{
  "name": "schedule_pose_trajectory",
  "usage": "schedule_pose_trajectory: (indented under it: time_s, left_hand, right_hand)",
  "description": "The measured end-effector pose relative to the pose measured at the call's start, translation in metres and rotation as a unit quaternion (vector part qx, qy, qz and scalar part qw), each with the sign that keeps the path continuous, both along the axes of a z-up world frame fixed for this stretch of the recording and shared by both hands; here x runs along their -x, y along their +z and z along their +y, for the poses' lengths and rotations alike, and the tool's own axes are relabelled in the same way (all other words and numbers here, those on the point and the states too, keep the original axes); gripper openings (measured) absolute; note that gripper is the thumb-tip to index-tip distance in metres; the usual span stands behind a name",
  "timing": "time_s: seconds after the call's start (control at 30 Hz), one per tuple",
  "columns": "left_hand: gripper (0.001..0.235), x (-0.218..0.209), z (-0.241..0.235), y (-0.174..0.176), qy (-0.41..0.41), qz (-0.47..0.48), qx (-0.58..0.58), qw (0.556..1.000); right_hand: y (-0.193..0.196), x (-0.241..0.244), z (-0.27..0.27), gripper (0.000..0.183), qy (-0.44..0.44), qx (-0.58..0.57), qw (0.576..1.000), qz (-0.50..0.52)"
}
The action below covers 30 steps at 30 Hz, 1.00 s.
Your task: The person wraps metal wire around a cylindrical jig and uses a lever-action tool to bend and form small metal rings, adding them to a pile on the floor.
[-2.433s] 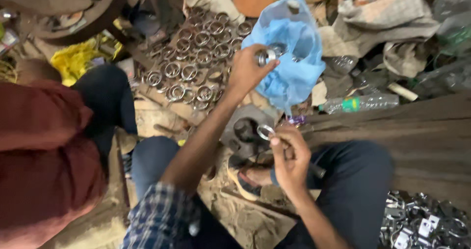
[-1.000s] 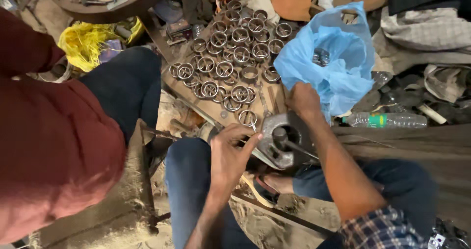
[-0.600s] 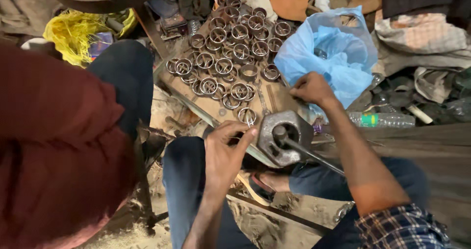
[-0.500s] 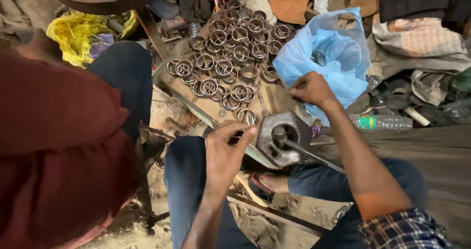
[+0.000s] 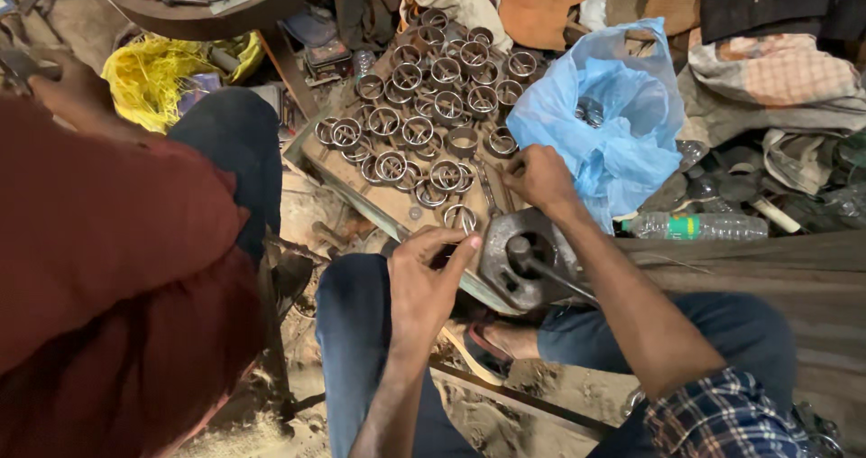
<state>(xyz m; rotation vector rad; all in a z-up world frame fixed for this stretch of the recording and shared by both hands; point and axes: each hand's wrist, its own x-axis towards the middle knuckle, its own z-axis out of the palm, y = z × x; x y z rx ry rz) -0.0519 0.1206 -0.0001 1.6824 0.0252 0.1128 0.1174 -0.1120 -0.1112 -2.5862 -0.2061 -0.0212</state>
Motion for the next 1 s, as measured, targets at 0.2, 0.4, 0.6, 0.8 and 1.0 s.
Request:
schedule_pose_trajectory:
  time_s: [0.2,0.4,0.6,0.8,1.0]
  left_hand:
    - [0.019,-0.002,0.0,-0.004,0.008,0.0,0.008,1.0]
    - [0.019,-0.002,-0.002,-0.006,0.005,-0.007,0.031,0.999]
    - [0.018,-0.003,-0.002,-0.006,0.001,-0.004,0.057,0.998]
    - [0.018,-0.001,0.0,0.0,-0.001,0.009,0.025,1.0]
    - [0.02,-0.001,0.002,0.0,0.005,0.018,0.019,1.0]
  right_hand:
    - [0.0,-0.002,0.003,0.025,-0.001,-0.006,1.0,0.009]
    - [0.002,-0.002,0.007,0.023,-0.012,0.051,0.999,-0.004]
    - [-0.004,-0.004,0.006,0.023,-0.031,0.031,0.999,0.01]
    - [-0.016,-0.01,-0.002,0.023,-0.033,0.026,0.998,0.038]
    - [-0.019,-0.007,-0.004,0.029,-0.046,0.058,0.997,0.009]
